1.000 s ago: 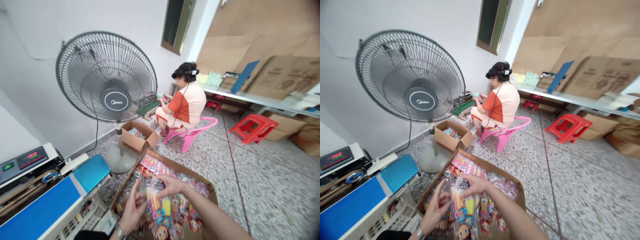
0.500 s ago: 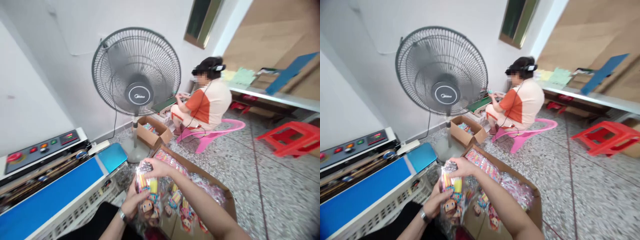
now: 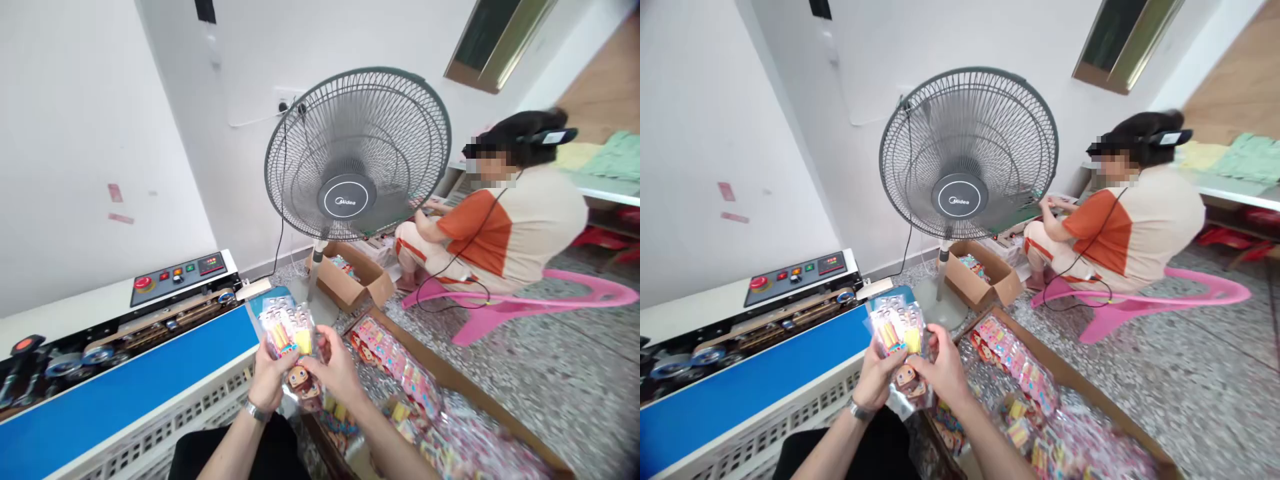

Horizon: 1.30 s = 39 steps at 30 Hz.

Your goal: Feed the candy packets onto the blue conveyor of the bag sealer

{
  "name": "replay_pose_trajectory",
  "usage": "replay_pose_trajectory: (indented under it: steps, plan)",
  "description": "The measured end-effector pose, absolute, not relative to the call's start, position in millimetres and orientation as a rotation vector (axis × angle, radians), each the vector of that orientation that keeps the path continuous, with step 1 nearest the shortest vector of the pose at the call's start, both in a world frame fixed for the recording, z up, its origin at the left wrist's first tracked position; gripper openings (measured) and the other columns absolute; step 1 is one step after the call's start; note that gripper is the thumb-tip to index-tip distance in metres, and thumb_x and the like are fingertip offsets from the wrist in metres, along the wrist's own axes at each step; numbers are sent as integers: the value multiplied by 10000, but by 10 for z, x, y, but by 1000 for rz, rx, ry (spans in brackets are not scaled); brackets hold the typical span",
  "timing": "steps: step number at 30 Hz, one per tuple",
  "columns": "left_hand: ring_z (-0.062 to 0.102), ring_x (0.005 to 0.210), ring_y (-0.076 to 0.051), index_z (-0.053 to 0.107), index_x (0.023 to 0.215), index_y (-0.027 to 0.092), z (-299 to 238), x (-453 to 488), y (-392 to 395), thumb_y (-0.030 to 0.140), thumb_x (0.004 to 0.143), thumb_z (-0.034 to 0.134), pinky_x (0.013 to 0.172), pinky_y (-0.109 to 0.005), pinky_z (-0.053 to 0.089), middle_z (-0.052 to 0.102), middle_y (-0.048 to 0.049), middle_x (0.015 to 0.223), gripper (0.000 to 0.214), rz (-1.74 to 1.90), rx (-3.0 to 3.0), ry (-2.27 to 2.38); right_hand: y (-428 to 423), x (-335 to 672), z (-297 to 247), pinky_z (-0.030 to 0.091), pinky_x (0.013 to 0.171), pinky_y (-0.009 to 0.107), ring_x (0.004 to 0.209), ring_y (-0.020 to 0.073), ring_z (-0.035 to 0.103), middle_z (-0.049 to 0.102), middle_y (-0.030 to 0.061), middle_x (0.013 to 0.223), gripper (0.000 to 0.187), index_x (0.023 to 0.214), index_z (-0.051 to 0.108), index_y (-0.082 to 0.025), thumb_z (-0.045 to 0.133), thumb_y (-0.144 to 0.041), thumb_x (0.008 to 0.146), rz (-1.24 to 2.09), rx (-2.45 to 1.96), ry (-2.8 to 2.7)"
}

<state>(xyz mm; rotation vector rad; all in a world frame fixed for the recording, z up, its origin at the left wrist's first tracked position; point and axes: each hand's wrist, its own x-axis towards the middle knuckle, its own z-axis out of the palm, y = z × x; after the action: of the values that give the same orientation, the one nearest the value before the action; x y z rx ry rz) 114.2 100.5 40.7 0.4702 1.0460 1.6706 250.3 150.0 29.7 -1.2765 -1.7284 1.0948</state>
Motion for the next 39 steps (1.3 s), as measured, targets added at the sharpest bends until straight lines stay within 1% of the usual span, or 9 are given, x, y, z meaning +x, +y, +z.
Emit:
replay_pose_trajectory:
  steps: [4,10,14,18,21,26,32,36,39]
  plan:
    - [639,874,-230,490,1096,184,451,1062,1009,195,576,778,806,-360,491,663,-92,1014,594,1698,510,1064,1530,2385,275,479,596,257,651,141,542,521,-7,757,405,1079,504,-214,631,-341,716,1186,-1192,-1728]
    - [631,902,-236,477,1130,192,412,969,975,201,598,765,827,-385,483,640,-107,1073,605,1732,472,1081,1602,2276,306,474,638,256,691,145,571,564,11,777,283,1027,552,-189,541,-361,802,1228,-1094,-1776]
    - [635,898,-254,462,1153,190,403,907,962,192,574,775,817,-401,488,641,-118,1068,659,1761,450,1066,1615,2162,309,454,616,240,669,133,547,560,7,760,279,990,553,-180,526,-395,814,1260,-1059,-1737]
    - [629,920,-272,432,1199,194,408,864,944,163,553,777,820,-414,487,640,-127,1077,733,1750,460,1038,1654,2059,346,404,537,216,594,123,505,516,-25,645,256,889,559,-186,567,-420,784,1265,-1086,-1753]
    - [623,942,-280,414,1233,201,398,831,930,155,551,771,830,-415,483,632,-130,1102,771,1762,437,1035,1670,2009,363,406,565,223,616,131,520,548,-13,675,241,874,576,-190,543,-419,803,1233,-1072,-1804]
    - [606,979,-303,441,1224,188,364,754,915,114,567,736,851,-432,471,610,-146,1146,723,1767,439,948,1699,1961,308,430,630,237,707,152,544,585,18,773,271,863,570,-183,476,-436,842,1337,-1000,-1680]
    - [613,970,-290,437,1226,209,310,675,907,105,572,731,841,-416,478,633,-115,1109,724,1817,387,981,1708,1926,287,402,568,225,620,133,499,522,-19,666,277,873,542,-207,443,-465,858,1301,-1085,-1595]
    - [623,950,-282,463,1189,204,312,633,917,128,575,745,812,-395,495,639,-109,1096,680,1861,370,1050,1623,1834,319,446,633,249,712,158,569,603,7,791,293,949,498,-211,578,-437,781,1528,-964,-1456]
    - [634,916,-270,474,1170,213,323,573,893,138,563,759,784,-378,508,652,-92,1067,675,1897,365,1084,1589,1748,322,461,653,263,729,169,586,622,20,797,288,889,507,-199,645,-394,729,1566,-948,-1432]
